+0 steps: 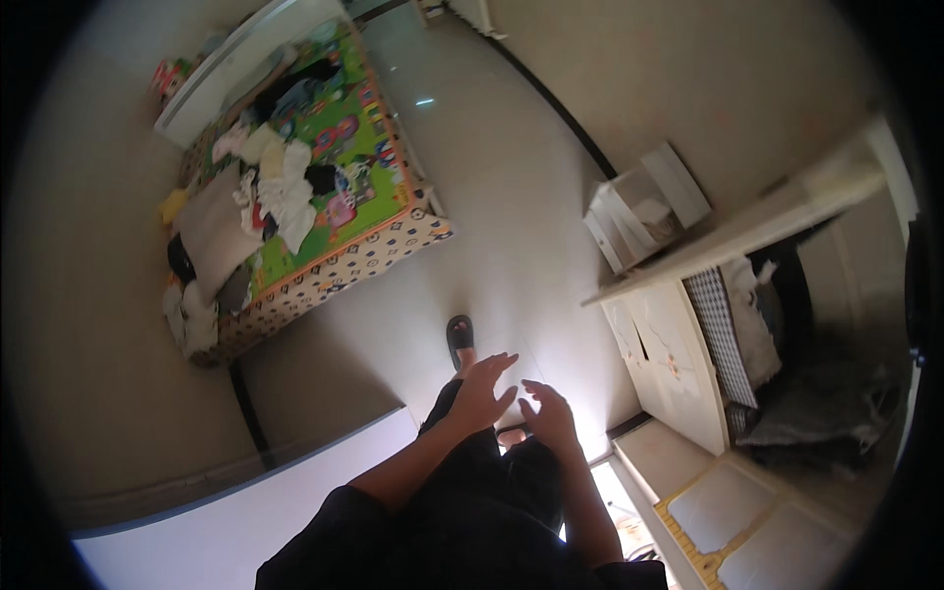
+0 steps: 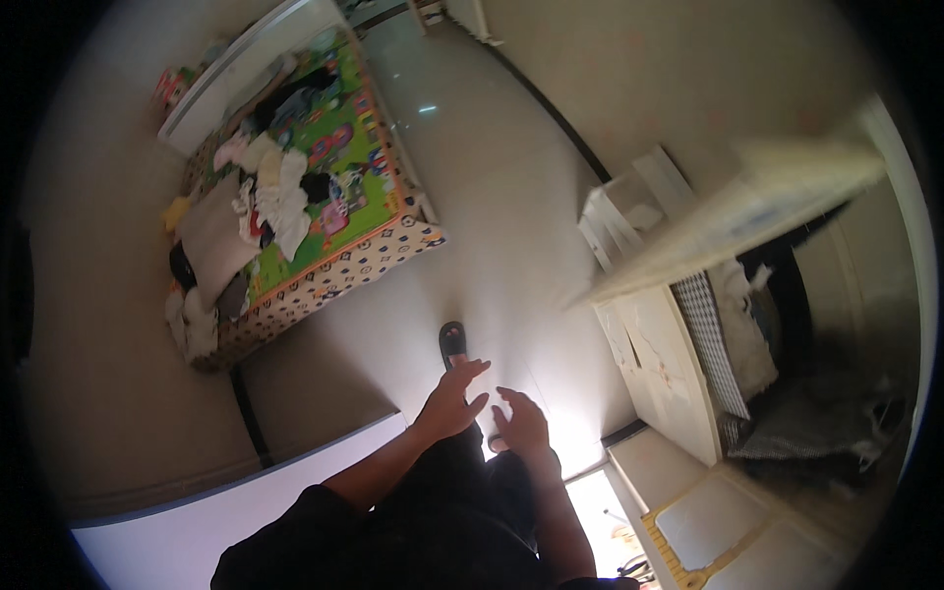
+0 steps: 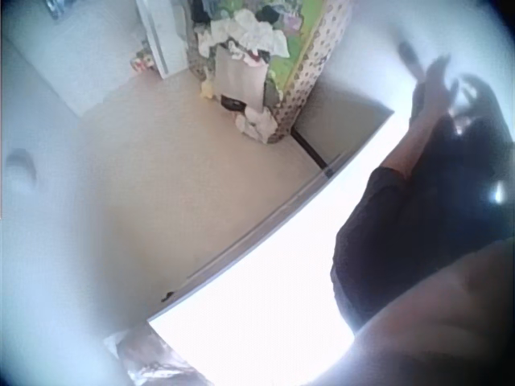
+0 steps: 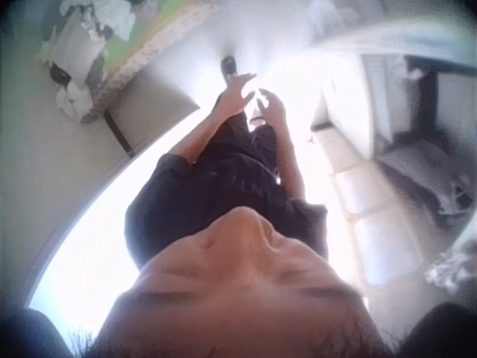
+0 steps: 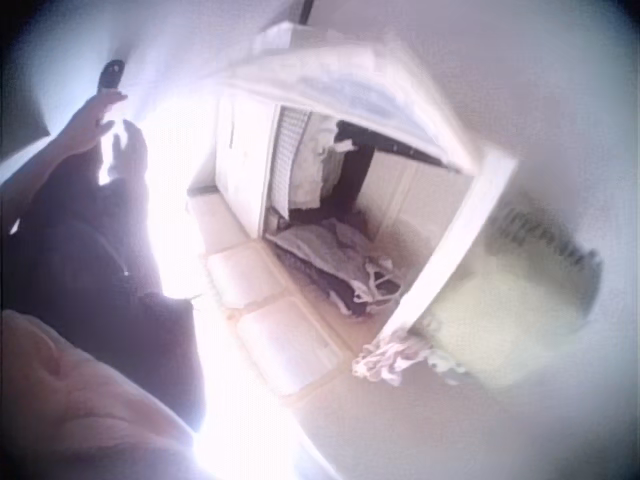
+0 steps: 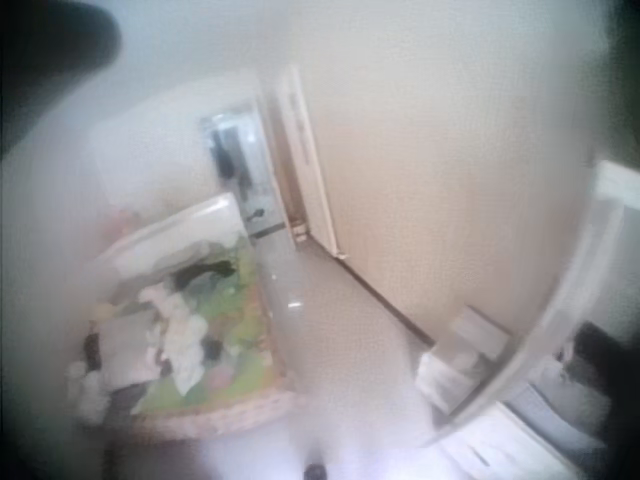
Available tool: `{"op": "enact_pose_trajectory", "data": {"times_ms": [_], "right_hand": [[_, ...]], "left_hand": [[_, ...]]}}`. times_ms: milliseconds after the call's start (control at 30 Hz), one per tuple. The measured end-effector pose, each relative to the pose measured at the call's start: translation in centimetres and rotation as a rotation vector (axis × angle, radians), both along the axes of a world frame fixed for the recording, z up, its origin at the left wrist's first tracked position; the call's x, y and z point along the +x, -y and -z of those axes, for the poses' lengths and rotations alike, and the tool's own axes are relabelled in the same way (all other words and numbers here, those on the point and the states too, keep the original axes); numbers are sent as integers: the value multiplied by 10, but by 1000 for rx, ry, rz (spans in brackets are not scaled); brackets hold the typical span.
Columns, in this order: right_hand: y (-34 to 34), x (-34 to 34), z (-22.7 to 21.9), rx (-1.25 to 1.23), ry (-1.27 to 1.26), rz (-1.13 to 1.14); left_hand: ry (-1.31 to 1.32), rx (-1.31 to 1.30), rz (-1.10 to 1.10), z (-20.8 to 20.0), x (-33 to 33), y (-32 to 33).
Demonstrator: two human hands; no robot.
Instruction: The person organizes clothes by picking up items from a basket and a bed, placing some on hangers and into a cabinet, and folding others before putting them into a drawer.
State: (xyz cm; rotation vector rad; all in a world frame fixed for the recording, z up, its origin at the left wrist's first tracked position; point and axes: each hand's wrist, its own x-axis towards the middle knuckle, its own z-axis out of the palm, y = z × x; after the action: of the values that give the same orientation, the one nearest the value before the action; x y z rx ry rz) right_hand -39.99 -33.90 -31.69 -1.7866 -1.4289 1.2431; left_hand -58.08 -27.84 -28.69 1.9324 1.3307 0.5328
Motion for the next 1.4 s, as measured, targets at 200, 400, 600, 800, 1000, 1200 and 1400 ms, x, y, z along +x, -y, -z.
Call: {"op": "enact_pose_trajectory", "data": {"times_ms": [200,400,600,800,1000,1200,1400], "right_hand": [[-88,-97,-7,-107,92,-349],[-197,-195,20,-186,38,-396],[-305,-285,37,-191,50,-492],[-387,-348,53,-155,4,-558],[-473,-408,81,-177,52,-627],[-569,-474,120,-234,-42,-660],[-656,-549,169,-87,28,-825]], "left_hand": [[148,-79,-260,27,-106,-63],[179,-261,-467,43,-216,-130],[171,-407,-606,56,-315,-193],[367,-487,-814,77,-394,-256],[659,-626,-963,90,-464,-338],[910,-761,-1169,103,-520,-433],[880,-774,-1373,148,-587,-498]]}}
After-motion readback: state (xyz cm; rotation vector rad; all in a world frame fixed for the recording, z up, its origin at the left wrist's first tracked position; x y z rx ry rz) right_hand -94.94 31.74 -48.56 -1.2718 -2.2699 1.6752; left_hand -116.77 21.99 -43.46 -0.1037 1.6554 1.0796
